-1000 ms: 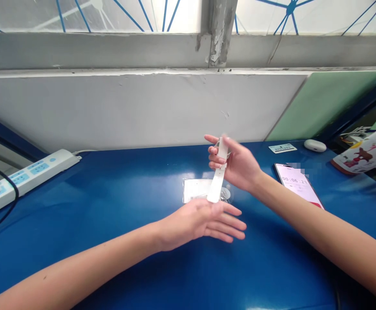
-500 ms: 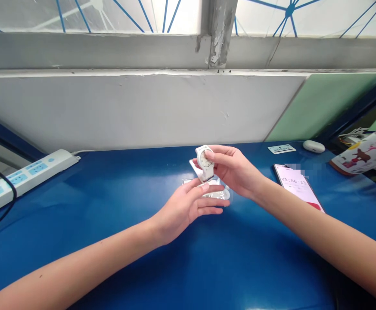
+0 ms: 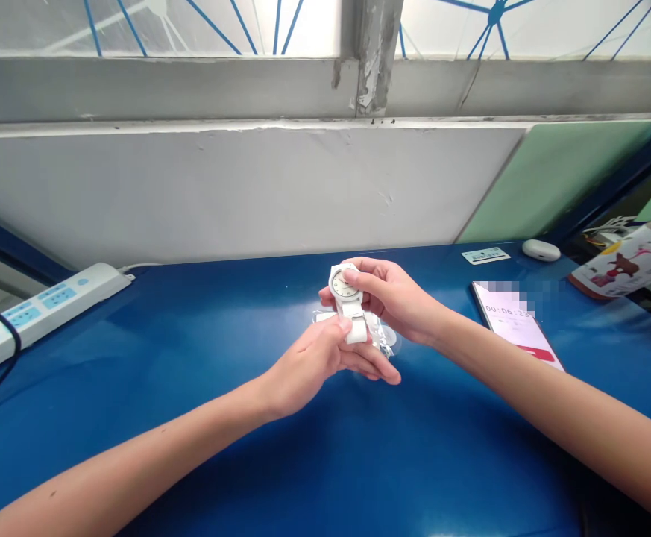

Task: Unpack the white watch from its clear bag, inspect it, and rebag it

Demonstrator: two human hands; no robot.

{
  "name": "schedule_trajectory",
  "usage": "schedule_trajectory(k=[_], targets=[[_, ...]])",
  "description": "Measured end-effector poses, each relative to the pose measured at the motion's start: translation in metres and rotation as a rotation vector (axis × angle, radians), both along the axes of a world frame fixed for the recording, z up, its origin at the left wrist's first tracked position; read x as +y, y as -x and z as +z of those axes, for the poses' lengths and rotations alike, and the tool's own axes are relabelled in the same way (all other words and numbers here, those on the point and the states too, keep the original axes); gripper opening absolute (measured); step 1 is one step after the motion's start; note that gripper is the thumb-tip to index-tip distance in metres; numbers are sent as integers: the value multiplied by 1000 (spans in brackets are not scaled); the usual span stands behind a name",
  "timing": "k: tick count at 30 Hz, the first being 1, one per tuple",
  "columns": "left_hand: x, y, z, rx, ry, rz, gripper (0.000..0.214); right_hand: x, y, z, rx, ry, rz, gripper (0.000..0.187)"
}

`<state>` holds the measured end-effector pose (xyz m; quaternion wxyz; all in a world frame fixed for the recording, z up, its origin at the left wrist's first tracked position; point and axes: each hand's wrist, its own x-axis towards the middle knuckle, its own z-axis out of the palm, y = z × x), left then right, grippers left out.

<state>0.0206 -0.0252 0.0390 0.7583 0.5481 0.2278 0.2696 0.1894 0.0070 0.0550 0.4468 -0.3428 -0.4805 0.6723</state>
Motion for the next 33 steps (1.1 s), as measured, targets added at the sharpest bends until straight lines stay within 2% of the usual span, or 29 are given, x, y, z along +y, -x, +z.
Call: schedule_trajectory(k=[2, 7, 12, 16, 19, 24, 27, 33], targets=[[2, 1, -1, -9, 41, 28, 46, 1, -1, -1, 16, 23, 4, 23], [7, 0, 1, -10, 121, 36, 51, 4, -3, -2, -51, -66, -56, 26], [7, -1, 1, 31, 94, 127, 39, 5, -5, -4, -102, -145, -90, 25], [4, -2, 1, 26, 75, 110, 39, 4, -3, -6, -80, -116, -112, 22], [1, -3, -1, 22, 112, 85, 37, 3, 0, -6, 58, -17, -29, 22], [-3, -6, -7, 84, 199, 45, 42, 1, 2, 0, 282, 134, 158, 44], [-2, -6, -8, 135, 232, 82, 43, -1, -1, 4, 315, 111, 215, 51], [3, -5, -11, 140, 230, 143, 39, 0, -5, 4, 297, 43, 269, 53]])
